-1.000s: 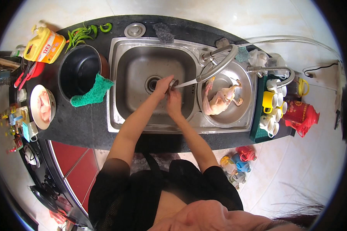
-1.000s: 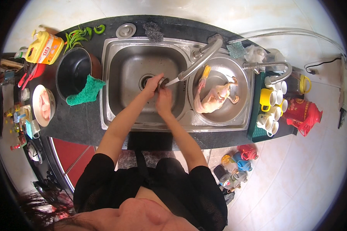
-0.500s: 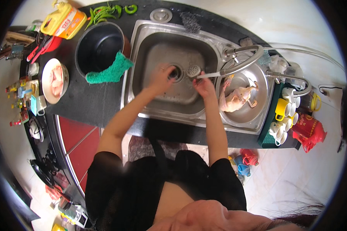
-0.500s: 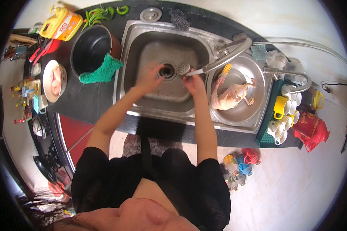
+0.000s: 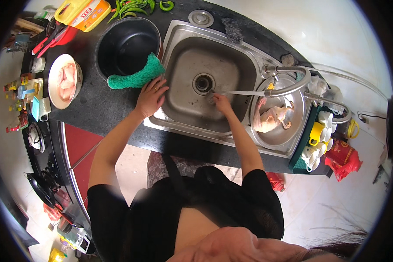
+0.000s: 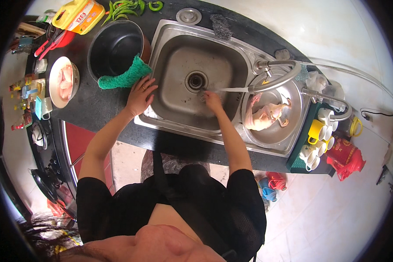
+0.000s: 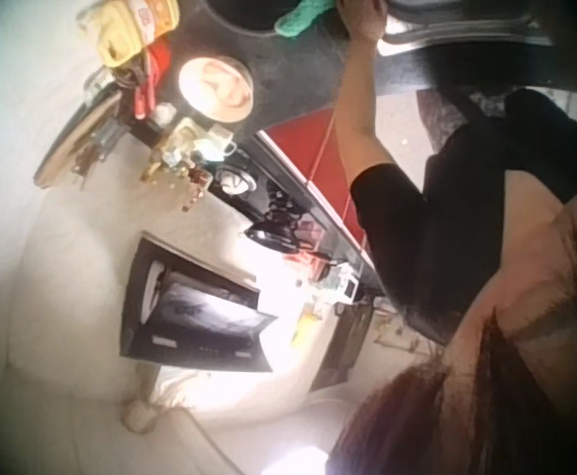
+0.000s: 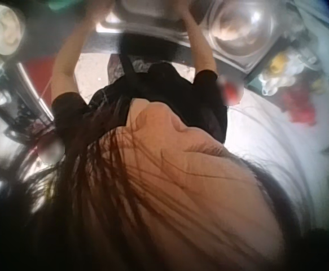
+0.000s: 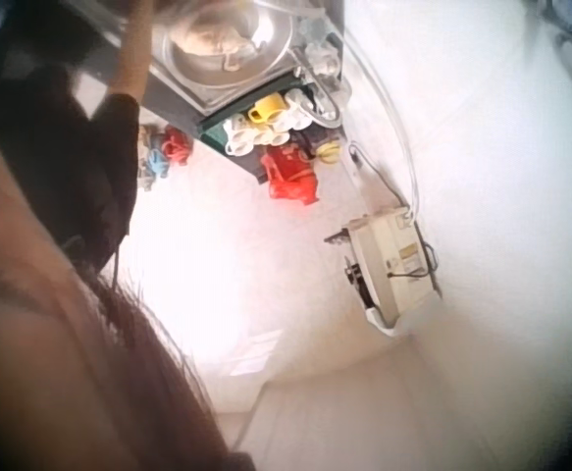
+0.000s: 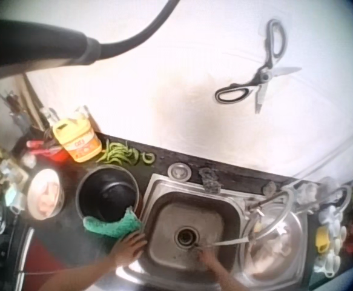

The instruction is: The person washes a whole duck in a sink, rinsing the carcass and skin under running water and cleaning the internal cavity by hand before rinsing the sink strainer.

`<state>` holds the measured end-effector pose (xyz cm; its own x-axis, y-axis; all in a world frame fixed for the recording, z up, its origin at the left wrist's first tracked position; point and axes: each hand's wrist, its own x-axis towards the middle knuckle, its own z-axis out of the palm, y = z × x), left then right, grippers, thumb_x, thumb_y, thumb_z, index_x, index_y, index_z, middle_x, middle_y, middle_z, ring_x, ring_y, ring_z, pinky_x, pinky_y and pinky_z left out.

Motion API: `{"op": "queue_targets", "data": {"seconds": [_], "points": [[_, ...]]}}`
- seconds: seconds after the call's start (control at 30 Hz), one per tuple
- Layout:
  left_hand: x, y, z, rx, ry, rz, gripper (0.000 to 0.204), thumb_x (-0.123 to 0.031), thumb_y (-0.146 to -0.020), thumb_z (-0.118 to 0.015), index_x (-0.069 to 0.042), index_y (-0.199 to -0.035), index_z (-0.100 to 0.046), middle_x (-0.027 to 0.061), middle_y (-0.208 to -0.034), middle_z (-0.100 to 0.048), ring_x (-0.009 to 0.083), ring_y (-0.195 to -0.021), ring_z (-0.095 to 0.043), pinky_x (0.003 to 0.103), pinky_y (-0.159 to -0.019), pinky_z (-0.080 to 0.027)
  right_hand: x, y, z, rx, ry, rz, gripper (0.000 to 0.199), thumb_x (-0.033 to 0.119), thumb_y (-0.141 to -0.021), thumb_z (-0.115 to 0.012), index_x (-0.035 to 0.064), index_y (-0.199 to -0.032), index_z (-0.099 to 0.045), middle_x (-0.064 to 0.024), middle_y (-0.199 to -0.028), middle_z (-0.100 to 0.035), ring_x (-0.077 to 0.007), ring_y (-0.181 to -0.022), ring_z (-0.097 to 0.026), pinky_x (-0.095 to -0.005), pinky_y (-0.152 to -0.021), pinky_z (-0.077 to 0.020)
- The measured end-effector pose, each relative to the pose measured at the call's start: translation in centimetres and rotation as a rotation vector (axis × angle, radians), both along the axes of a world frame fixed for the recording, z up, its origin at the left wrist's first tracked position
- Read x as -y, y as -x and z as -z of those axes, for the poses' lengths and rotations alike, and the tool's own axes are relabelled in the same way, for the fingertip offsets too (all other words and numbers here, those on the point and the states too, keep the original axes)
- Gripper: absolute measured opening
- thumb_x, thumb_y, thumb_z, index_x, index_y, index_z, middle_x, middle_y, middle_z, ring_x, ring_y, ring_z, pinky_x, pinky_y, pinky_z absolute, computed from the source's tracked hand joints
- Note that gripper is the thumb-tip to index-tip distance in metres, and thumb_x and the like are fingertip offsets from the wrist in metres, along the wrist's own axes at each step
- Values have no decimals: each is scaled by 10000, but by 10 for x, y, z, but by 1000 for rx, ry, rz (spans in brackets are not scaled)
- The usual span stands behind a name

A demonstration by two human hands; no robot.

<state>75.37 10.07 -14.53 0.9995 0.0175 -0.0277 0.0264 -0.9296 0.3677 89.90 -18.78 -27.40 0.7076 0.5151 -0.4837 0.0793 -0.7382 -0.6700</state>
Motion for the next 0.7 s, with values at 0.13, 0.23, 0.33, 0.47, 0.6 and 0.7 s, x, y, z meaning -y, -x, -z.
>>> {"op": "queue_targets", "data": {"seconds": [0.13, 0.23, 0.33, 0.47, 0.6, 0.7], "points": [[-3, 4, 4, -4, 25, -28, 203, -106, -722, -543, -127, -922, -566, -5, -1245, -386, 198, -1202, -283, 376, -971, -248, -53, 13, 1, 217, -54, 138, 256, 111, -781, -469, 39, -1015, -546, -187, -961, -561, -336, -928, -517, -370, -781, -417], [-3, 3, 3, 2, 46, -46, 138, -100, -724, -539, -126, -854, -579, -20, -1248, -384, 174, -1206, -276, 363, -969, -252, -71, 3, 9, 314, 99, 0, 271, 92, -775, -464, 31, -1027, -542, -180, -957, -565, -337, -949, -502, -362, -789, -413], [0, 0, 1, -20, 54, -58, 103, -126, -738, -528, -129, -826, -582, -40, -1258, -374, 142, -1213, -260, 346, -974, -247, -61, 7, 48, 540, 88, -205, 267, 91, -773, -467, 33, -1022, -546, -172, -908, -573, -333, -913, -507, -367, -793, -414], [-3, 3, 1, -40, 56, -74, 94, -123, -740, -527, -131, -816, -582, -38, -1259, -373, 141, -1214, -259, 346, -971, -248, -51, 16, 44, 321, -130, 131, 211, 130, -794, -487, 49, -977, -550, -128, -816, -575, -270, -802, -544, -372, -727, -446], [-4, 6, 4, -34, 45, -75, 81, -123, -736, -531, -130, -801, -578, -34, -1255, -378, 143, -1212, -263, 346, -966, -252, -30, -19, 31, -1000, -628, 1427, 178, 225, -831, -482, 62, -889, -523, -52, -674, -525, -149, -615, -518, -274, -536, -455], [-1, 0, 0, 34, 73, -69, 96, -94, -710, -552, -124, -796, -582, -31, -1241, -393, 156, -1193, -298, 364, -939, -282, -3, -44, 48, -1102, -741, 1141, 204, 266, -848, -456, 66, -831, -489, -7, -580, -430, -85, -460, -403, -200, -390, -346]]}}
